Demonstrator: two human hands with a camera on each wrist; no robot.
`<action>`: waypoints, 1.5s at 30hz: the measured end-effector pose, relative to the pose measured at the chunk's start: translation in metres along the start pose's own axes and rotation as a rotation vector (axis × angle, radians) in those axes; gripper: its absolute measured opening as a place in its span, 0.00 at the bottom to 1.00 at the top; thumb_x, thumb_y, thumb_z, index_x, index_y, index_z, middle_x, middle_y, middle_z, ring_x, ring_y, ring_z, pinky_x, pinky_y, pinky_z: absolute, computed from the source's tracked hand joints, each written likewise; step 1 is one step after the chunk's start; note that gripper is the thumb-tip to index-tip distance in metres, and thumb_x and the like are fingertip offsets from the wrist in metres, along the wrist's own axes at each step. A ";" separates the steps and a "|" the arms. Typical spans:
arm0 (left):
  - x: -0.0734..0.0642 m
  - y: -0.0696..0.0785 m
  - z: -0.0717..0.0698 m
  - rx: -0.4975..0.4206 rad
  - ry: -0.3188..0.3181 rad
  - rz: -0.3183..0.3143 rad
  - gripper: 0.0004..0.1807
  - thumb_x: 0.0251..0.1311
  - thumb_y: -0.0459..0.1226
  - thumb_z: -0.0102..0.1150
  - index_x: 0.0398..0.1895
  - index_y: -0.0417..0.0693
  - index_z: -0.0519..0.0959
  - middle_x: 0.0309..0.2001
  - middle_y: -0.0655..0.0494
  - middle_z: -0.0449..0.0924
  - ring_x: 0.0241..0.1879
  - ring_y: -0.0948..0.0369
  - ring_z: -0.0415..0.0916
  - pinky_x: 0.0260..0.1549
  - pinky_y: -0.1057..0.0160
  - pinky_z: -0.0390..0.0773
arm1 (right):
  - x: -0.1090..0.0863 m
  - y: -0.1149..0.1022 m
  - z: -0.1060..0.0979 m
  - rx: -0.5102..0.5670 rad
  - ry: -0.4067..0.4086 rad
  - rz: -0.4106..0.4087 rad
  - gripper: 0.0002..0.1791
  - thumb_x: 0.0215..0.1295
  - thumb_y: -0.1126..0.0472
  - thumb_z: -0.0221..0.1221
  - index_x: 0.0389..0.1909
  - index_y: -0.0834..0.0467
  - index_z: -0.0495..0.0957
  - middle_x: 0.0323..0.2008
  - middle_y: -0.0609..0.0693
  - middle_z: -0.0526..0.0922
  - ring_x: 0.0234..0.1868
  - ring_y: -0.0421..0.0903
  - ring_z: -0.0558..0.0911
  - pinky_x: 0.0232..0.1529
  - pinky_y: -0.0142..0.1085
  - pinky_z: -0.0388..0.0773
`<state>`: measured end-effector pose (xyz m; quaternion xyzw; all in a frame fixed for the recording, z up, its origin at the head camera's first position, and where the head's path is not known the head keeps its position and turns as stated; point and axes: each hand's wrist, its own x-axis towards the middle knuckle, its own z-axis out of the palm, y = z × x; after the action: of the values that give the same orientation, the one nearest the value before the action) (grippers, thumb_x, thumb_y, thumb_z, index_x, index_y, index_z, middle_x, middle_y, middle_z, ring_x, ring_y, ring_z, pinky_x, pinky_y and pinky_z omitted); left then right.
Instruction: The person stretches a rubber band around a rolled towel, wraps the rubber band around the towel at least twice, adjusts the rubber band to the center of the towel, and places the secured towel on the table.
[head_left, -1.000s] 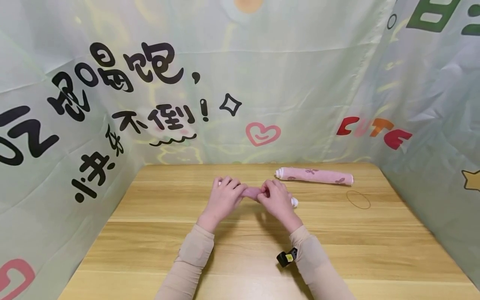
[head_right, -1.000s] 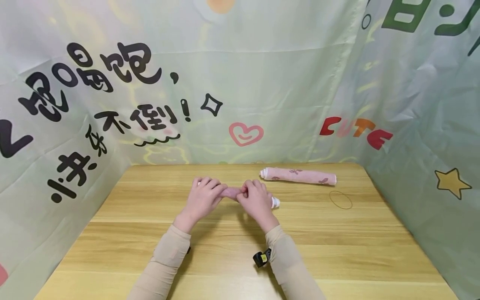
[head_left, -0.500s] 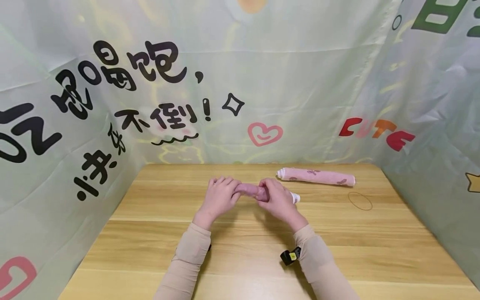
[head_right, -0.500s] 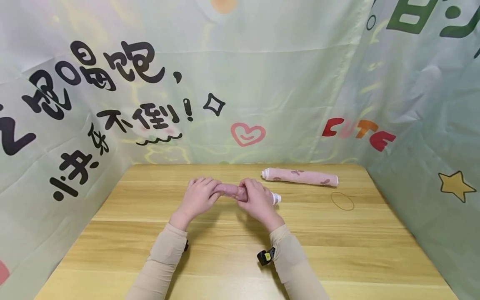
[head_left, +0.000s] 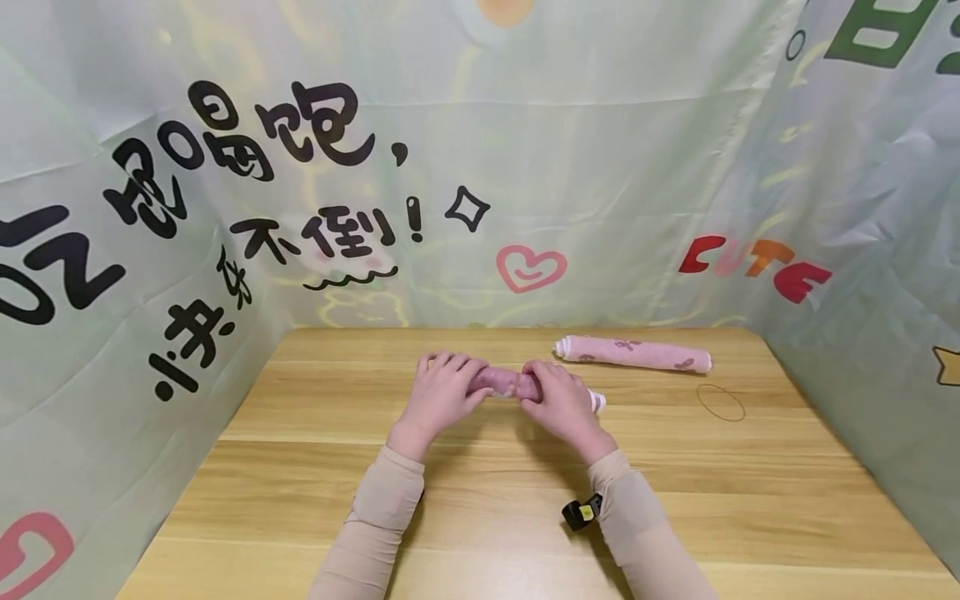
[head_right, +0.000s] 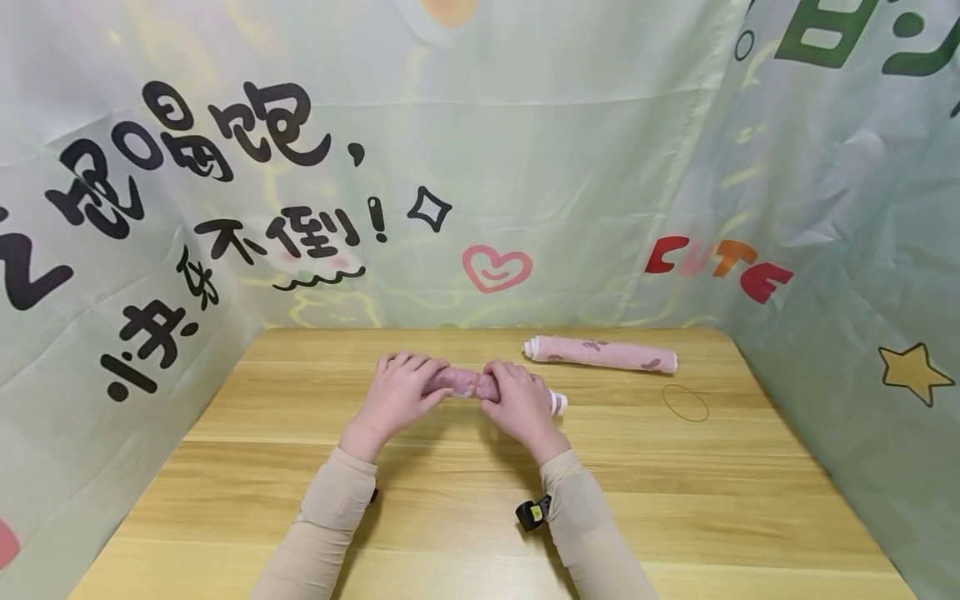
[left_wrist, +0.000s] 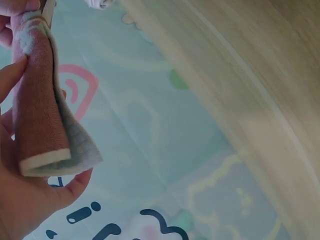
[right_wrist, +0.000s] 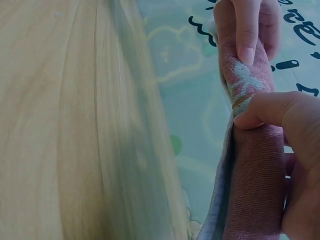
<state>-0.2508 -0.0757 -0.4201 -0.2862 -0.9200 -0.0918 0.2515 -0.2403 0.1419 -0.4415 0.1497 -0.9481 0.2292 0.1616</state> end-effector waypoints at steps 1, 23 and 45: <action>0.000 0.000 0.001 0.023 0.018 0.017 0.22 0.56 0.55 0.65 0.51 0.57 0.80 0.46 0.58 0.84 0.49 0.53 0.77 0.55 0.44 0.69 | 0.000 0.000 0.000 0.002 0.000 0.003 0.24 0.51 0.56 0.68 0.51 0.55 0.76 0.48 0.54 0.84 0.48 0.54 0.80 0.52 0.58 0.74; 0.001 0.003 0.010 0.088 0.064 0.060 0.21 0.55 0.54 0.67 0.50 0.58 0.81 0.44 0.59 0.83 0.47 0.55 0.76 0.54 0.46 0.70 | 0.001 0.007 -0.004 0.096 0.002 -0.017 0.14 0.56 0.55 0.61 0.42 0.55 0.82 0.34 0.49 0.82 0.35 0.47 0.77 0.38 0.45 0.73; 0.002 0.006 0.018 0.154 0.223 0.136 0.11 0.60 0.47 0.64 0.42 0.57 0.83 0.37 0.60 0.85 0.40 0.58 0.78 0.47 0.51 0.72 | 0.003 -0.012 -0.005 0.291 0.043 0.147 0.09 0.64 0.57 0.62 0.28 0.58 0.76 0.33 0.52 0.76 0.34 0.45 0.73 0.37 0.36 0.70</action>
<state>-0.2560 -0.0638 -0.4345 -0.3160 -0.8691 -0.0350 0.3789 -0.2373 0.1340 -0.4313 0.0967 -0.9097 0.3782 0.1413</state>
